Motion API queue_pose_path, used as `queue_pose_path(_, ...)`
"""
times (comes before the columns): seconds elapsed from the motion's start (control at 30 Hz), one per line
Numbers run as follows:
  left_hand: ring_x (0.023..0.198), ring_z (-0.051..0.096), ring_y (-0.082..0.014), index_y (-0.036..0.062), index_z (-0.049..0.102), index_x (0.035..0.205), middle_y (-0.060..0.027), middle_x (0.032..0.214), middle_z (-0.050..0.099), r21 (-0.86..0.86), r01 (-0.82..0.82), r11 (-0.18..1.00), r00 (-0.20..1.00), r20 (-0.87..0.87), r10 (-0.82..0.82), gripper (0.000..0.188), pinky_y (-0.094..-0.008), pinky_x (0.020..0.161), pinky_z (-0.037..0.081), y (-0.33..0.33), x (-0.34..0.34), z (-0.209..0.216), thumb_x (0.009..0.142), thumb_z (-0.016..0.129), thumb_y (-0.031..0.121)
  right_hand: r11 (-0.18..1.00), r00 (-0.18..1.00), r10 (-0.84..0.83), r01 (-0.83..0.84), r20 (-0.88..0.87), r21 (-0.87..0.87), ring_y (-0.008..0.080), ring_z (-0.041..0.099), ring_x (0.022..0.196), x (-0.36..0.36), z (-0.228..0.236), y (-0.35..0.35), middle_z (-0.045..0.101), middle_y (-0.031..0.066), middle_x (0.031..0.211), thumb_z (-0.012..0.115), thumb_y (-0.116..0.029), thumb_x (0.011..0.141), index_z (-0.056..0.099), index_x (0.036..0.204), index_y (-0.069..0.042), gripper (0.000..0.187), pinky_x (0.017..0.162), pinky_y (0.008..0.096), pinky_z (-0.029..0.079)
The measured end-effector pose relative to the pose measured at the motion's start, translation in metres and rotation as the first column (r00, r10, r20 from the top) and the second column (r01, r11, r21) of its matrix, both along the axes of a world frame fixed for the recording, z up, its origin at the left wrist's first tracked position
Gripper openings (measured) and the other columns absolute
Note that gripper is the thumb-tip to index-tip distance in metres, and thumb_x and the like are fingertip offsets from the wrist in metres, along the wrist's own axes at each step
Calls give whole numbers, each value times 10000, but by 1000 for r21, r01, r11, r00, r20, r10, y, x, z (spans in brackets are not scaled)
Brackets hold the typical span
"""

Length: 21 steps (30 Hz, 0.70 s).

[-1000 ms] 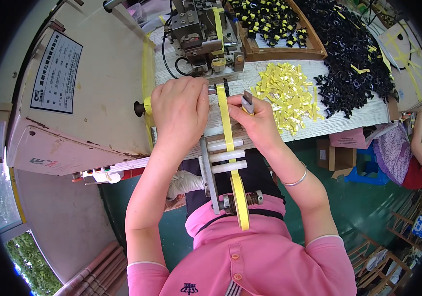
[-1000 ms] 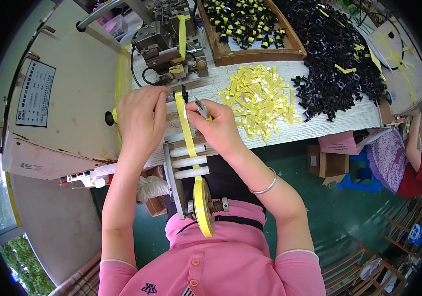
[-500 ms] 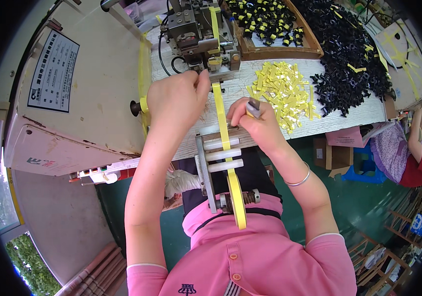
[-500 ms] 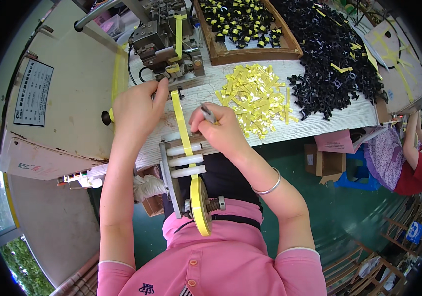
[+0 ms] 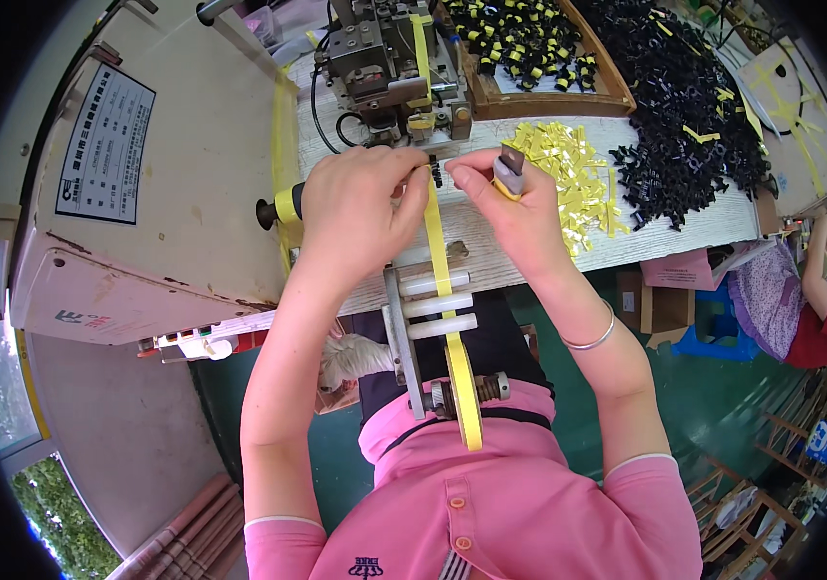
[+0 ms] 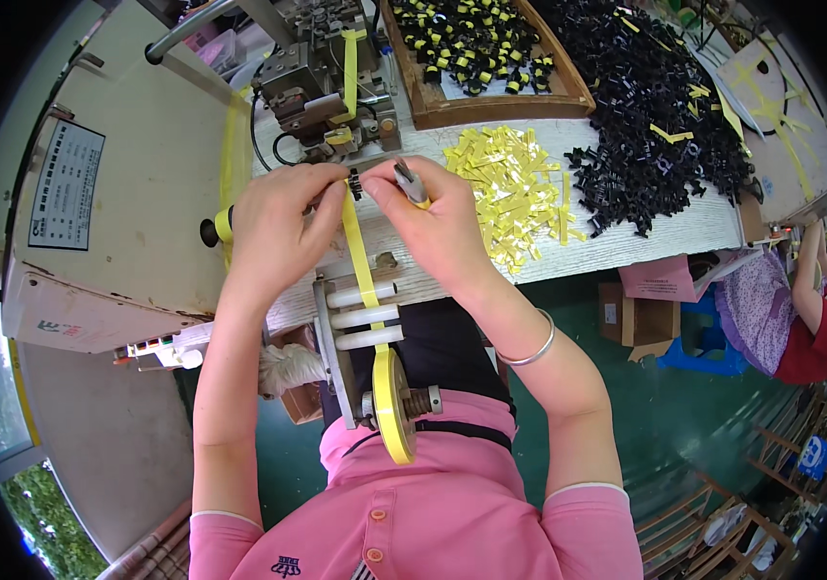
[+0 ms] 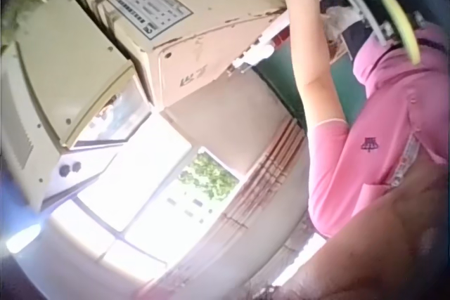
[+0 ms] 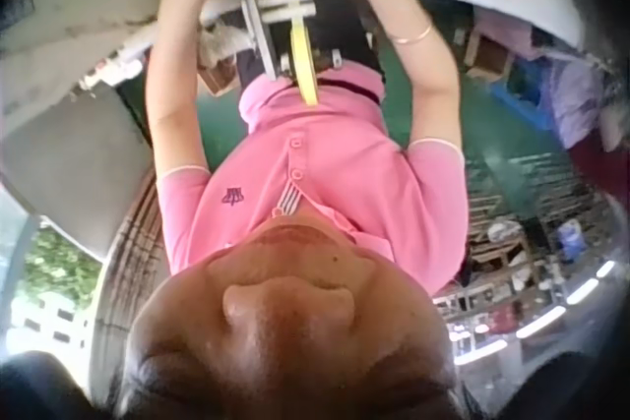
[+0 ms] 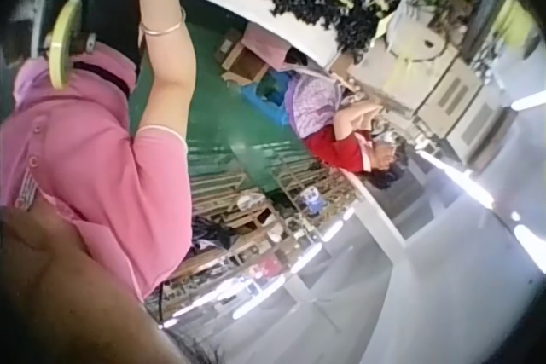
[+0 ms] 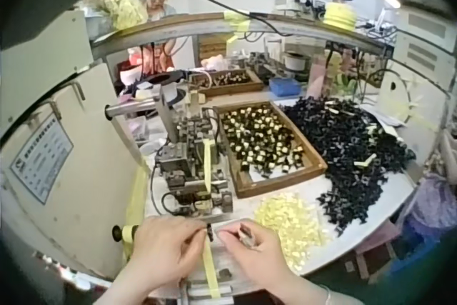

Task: Assembling small electronic components onto a yellow tape using a manual press machine.

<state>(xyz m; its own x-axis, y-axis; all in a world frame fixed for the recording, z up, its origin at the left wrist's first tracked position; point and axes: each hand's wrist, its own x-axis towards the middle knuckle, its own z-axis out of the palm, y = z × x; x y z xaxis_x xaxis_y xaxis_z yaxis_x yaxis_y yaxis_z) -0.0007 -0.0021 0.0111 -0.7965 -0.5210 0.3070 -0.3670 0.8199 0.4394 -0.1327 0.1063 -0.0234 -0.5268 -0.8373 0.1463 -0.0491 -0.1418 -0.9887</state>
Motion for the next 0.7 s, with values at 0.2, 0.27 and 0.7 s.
queue_pose_path(0.2, 740, 628, -294, 42, 662, 925, -113, 804, 662, 24, 28, 999, 1000, 7, -29, 176, -397, 644, 467, -2, 1, 5, 810, 607, 163, 999, 992, -34, 38, -124, 32, 50, 494, 699, -6, -11, -9, 603, -18, 784, 627, -48, 871, 654, 890, -8, 52, 629, 210, 398)
queue_pose_path(0.27, 735, 626, -293, 42, 662, 924, -112, 797, 660, 26, 31, 999, 999, 12, -31, 176, -398, 639, 465, -2, 0, 5, 811, 609, 166, 998, 991, -44, 48, -125, 28, 47, 483, 688, -7, -13, -11, 589, -24, 763, 625, -48, 871, 643, 865, -6, 45, 623, 210, 390)
queue_pose_path(0.7, 703, 617, -282, 47, 666, 907, -103, 746, 641, 33, 30, 999, 1000, 6, -31, 174, -390, 605, 453, -3, 1, 5, 809, 628, 186, 999, 987, -49, 50, -153, 2, 54, 486, 700, -6, -8, -9, 580, -16, 748, 613, -38, 866, 635, 855, -3, 43, 644, 217, 398)
